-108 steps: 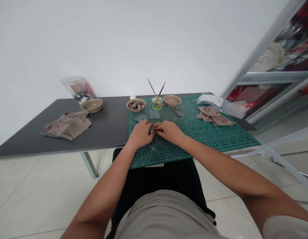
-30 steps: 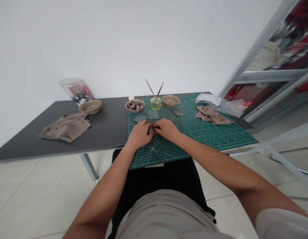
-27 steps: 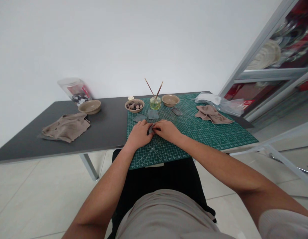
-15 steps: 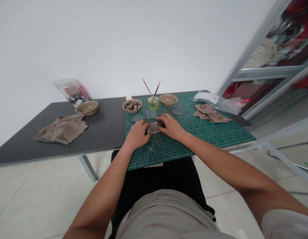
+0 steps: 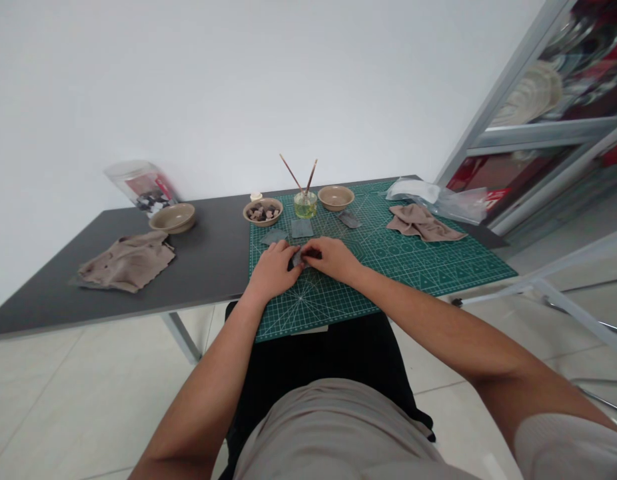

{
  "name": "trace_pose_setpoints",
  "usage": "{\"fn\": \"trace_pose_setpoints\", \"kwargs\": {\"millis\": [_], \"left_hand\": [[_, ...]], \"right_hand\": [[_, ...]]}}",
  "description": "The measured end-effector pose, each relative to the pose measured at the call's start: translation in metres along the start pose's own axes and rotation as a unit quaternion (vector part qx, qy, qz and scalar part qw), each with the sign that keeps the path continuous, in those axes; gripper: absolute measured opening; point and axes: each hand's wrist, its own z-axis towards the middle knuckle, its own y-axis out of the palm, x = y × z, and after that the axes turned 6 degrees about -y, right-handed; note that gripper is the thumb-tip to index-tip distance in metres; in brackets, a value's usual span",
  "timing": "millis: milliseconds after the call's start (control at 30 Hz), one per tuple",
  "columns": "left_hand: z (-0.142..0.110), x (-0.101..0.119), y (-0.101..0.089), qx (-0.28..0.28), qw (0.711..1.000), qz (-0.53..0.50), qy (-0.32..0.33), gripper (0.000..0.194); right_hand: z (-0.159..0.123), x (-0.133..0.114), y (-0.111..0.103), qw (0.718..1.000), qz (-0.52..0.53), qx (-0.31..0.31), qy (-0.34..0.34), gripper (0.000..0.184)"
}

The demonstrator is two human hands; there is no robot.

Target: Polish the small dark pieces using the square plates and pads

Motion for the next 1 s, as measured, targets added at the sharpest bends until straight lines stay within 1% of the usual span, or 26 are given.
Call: {"fn": "trace_pose_setpoints", "kwargs": {"millis": [100, 167, 300, 367, 467, 567, 633, 700, 733, 800, 867, 933, 1000], "left_hand": [[0.0, 0.0, 0.0, 0.011, 1.0, -0.01, 0.004, 0.038], [-0.001, 0.0, 0.0, 0.027, 0.999, -0.023, 0.007, 0.04], [-0.005, 0.001, 0.0, 0.051, 0.998, -0.029, 0.01, 0.042], [-0.006, 0.001, -0.001, 0.057, 0.998, -0.039, 0.006, 0.036], [-0.006, 0.001, -0.003, 0.054, 0.997, -0.059, -0.005, 0.021], [-0.004, 0.001, -0.004, 0.044, 0.997, -0.066, -0.02, 0.015], [-0.003, 0.002, -0.004, 0.043, 0.996, -0.076, -0.027, 0.02], [-0.003, 0.001, -0.003, 0.049, 0.995, -0.084, -0.025, 0.027], [-0.002, 0.0, -0.003, 0.055, 0.994, -0.089, -0.02, 0.028], [-0.002, -0.002, -0.002, 0.079, 0.991, -0.103, -0.013, 0.023], [-0.002, -0.005, -0.001, 0.112, 0.985, -0.131, -0.025, 0.018], [-0.003, -0.008, -0.002, 0.146, 0.973, -0.168, -0.059, 0.014], [-0.005, -0.009, -0.004, 0.175, 0.959, -0.201, -0.097, 0.015]], "right_hand": [[0.0, 0.001, 0.002, 1.0, 0.003, 0.017, -0.008, 0.022], [0.0, 0.002, 0.003, 1.0, 0.005, 0.02, -0.006, 0.025], [0.0, 0.003, 0.004, 0.999, 0.029, 0.028, 0.014, 0.021], [0.0, 0.002, 0.004, 0.999, 0.043, 0.025, 0.018, 0.019], [0.0, 0.003, 0.004, 0.998, 0.055, 0.016, 0.009, 0.021], [0.0, 0.005, 0.004, 0.999, 0.043, 0.003, -0.008, 0.029], [-0.001, 0.007, 0.003, 1.0, 0.013, -0.01, -0.019, 0.04], [-0.003, 0.009, 0.002, 0.999, -0.038, -0.024, -0.026, 0.051], [-0.004, 0.009, 0.002, 0.997, -0.068, -0.033, -0.026, 0.054], [-0.004, 0.009, 0.001, 0.992, -0.117, -0.054, -0.015, 0.057], [-0.002, 0.008, 0.0, 0.988, -0.138, -0.071, 0.0, 0.053], [0.002, 0.007, -0.003, 0.989, -0.124, -0.073, 0.02, 0.049], [0.007, 0.007, -0.005, 0.995, -0.065, -0.055, 0.045, 0.044]]}}
